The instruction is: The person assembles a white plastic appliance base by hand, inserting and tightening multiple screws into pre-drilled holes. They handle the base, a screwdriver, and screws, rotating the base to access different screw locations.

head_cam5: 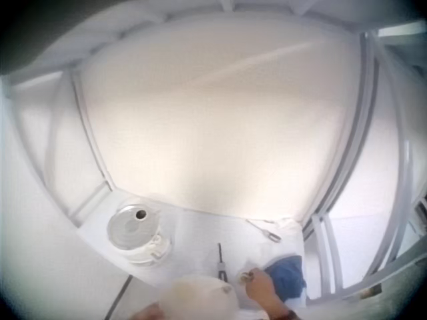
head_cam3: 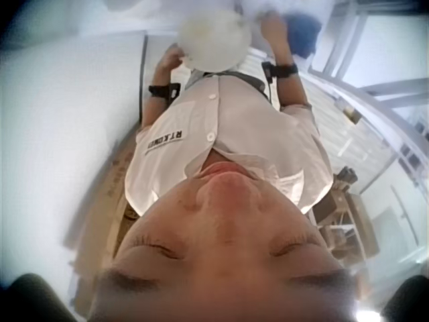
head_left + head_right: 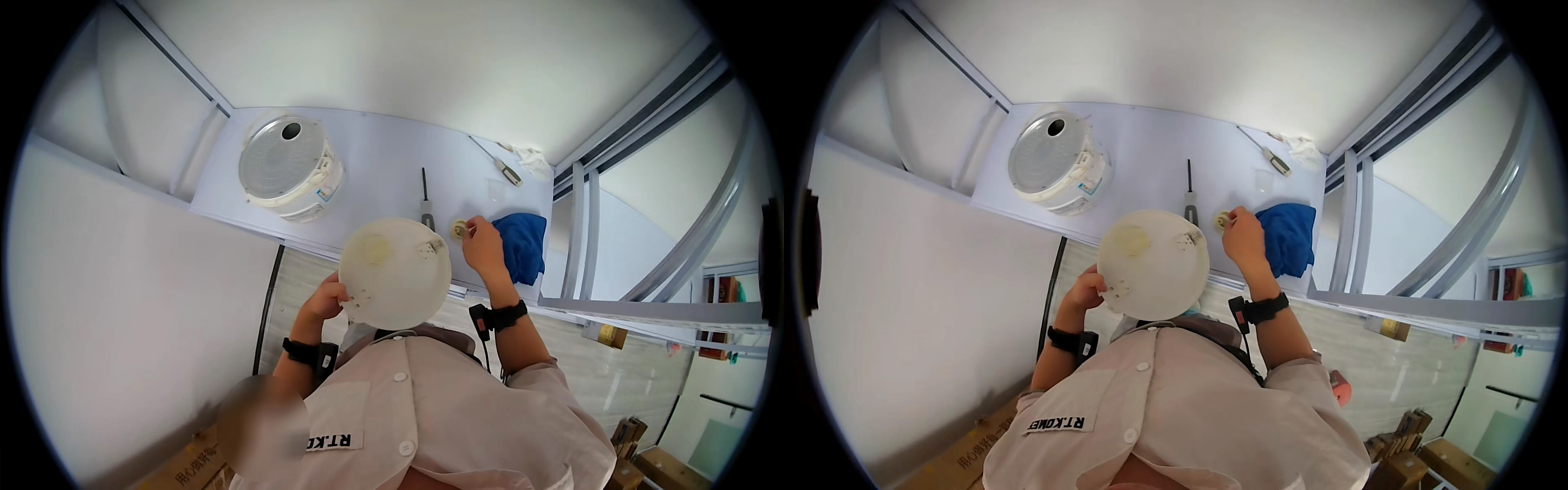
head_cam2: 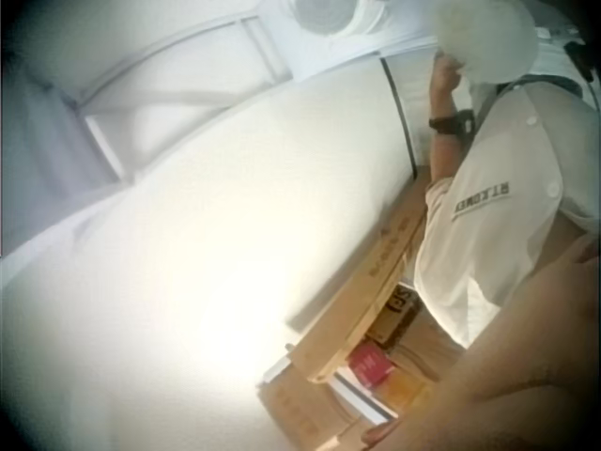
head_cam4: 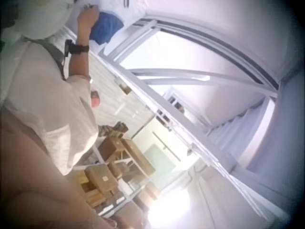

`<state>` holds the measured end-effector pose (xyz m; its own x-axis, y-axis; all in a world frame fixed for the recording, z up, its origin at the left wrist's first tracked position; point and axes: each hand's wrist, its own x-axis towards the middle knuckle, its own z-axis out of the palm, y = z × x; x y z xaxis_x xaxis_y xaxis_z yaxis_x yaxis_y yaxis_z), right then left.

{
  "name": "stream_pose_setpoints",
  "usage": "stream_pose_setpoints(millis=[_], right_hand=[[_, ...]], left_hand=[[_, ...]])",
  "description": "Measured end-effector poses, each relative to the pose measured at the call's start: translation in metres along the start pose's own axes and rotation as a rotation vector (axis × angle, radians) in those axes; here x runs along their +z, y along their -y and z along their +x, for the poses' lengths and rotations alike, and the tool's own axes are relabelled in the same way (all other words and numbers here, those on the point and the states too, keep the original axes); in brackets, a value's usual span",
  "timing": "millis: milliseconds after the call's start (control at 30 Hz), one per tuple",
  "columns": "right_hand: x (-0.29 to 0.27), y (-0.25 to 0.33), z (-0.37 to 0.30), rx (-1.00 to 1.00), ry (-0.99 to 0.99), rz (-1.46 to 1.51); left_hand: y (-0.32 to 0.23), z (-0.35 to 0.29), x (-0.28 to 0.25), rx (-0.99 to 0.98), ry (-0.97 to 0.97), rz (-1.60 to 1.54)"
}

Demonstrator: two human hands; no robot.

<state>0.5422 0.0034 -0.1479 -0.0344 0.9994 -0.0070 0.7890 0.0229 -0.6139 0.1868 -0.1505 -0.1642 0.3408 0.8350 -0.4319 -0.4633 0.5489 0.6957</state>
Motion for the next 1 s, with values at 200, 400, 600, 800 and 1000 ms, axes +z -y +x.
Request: stream_pose_setpoints(millis=[200,400,600,800,1000], right_hand=[[-0.051,0.061,-0.013,-0.064,-0.089,0.123],[-0.062,0.098,-0.040,-0.447,-0.066,0.338],[-0.054,0.115,-0.050,-0.725,-0.100,0.161],[-0.054,0.125,-0.056,-0.683,-0.162,0.182],[-0.053,0.136,-0.059,-0.665,-0.248,0.163]], left_hand=[[0.005,0.012,0.004,0.019,0.021,0.019],[-0.020,0.021,0.042,0.001,0.070,-0.040],[-0.051,0.025,0.077,0.060,0.130,0.001],[-0.062,0.034,0.086,0.086,0.159,-0.022],[-0.067,0.044,0.078,0.035,0.202,0.139]])
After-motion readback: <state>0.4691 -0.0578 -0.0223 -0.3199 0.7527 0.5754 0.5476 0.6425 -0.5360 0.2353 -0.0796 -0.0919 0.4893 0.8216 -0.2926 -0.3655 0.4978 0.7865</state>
